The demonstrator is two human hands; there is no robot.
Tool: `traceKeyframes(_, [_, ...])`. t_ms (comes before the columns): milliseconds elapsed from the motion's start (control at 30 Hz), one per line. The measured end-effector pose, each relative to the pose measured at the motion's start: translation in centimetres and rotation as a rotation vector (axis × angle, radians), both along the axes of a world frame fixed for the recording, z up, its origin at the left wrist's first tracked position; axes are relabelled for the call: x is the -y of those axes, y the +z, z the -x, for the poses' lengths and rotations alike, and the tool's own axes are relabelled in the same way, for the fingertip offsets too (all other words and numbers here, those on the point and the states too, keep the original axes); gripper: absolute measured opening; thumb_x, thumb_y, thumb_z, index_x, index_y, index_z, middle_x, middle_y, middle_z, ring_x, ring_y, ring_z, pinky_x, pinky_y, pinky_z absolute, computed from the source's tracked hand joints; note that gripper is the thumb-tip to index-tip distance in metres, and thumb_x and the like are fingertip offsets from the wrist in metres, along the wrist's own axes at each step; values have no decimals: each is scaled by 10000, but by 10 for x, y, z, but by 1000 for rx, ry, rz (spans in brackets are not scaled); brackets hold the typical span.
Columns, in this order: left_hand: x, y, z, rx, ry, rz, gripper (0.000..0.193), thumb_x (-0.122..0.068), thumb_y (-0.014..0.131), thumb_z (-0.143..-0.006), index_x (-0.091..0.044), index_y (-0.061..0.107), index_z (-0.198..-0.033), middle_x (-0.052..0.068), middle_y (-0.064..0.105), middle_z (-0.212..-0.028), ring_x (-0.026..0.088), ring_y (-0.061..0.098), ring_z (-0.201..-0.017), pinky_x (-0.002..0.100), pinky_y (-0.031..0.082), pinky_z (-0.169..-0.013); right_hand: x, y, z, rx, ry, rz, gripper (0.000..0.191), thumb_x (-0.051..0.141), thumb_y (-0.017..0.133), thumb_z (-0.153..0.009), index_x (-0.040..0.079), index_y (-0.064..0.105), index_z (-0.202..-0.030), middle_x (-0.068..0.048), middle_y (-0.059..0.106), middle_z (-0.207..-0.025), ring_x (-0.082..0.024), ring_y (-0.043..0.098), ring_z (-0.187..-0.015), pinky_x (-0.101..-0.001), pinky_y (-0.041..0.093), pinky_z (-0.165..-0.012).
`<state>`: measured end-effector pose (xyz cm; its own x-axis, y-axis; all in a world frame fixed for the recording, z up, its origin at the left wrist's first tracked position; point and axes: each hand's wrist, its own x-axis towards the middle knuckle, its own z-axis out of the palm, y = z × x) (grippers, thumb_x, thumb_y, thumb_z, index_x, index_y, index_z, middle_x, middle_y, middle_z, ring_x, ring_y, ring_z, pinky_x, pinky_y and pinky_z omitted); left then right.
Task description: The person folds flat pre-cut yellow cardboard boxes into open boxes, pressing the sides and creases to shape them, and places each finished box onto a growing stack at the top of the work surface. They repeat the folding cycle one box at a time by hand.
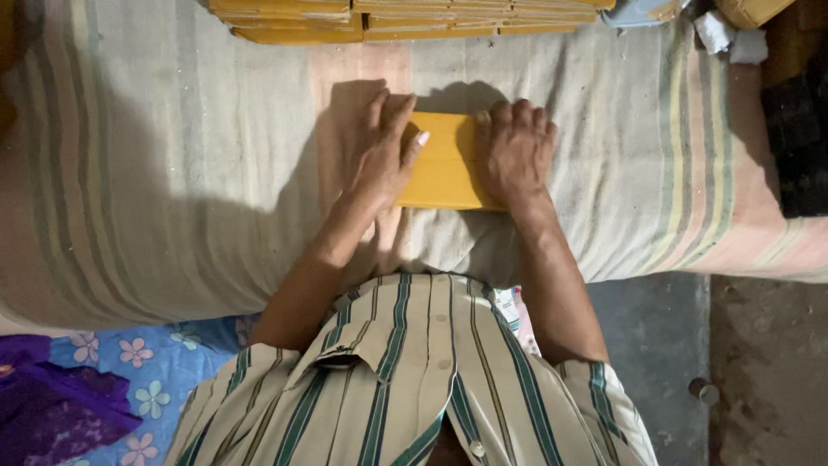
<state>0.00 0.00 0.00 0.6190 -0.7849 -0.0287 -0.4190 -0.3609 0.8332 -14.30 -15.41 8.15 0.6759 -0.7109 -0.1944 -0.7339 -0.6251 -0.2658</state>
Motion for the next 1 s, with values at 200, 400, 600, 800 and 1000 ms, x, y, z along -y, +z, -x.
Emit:
traceKeyframes(200, [10, 39, 12, 600, 28, -121, 402, -231, 611, -973, -68, 617, -1341, 198, 529, -1392, 437, 470, -1357, 656, 257, -1192, -14, -21, 1, 234, 284, 771, 460, 405, 426, -1110, 52, 592, -1354, -278, 573, -1355, -482, 439, -1357, -654, 192, -1160])
traceKeyframes(400, [33, 40, 10, 562, 52, -118, 229, -89, 525, -932, -35, 675, -1096, 200, 694, -1141, 402, 612, -1106, 577, 445, -1035, -24, -16, -39, 200, 386, 189, 362, 199, 506, -979, -19, 627, -1240, -259, 660, -1257, -418, 575, -1234, -505, 402, -1100])
traceKeyframes(600, [49, 12, -11, 506, 51, -33, 300, -262, 556, -1014, -13, 705, -937, 221, 713, -979, 400, 675, -867, 541, 531, -765, 14, -23, -24, 213, 390, 423, 322, 252, 538, -1034, 4, 677, -1186, -223, 706, -1093, -378, 644, -1023, -482, 468, -928])
traceKeyframes(800, [51, 21, -9, 418, 60, -127, 301, -253, 521, -1069, -10, 699, -1086, 233, 689, -1001, 360, 665, -868, 525, 526, -803, 18, -28, -1, 266, 265, 458, 265, 253, 561, -1045, 28, 684, -1110, -188, 709, -1100, -394, 625, -1039, -514, 433, -973])
traceKeyframes(1000, [46, 43, 19, 768, -17, -84, 269, -120, 559, -835, -51, 694, -1057, 155, 717, -1011, 317, 649, -1012, 528, 416, -1008, 1, -25, -19, 378, 472, 435, 380, 170, 565, -880, -27, 640, -1197, -234, 683, -1145, -395, 624, -1065, -478, 444, -997])
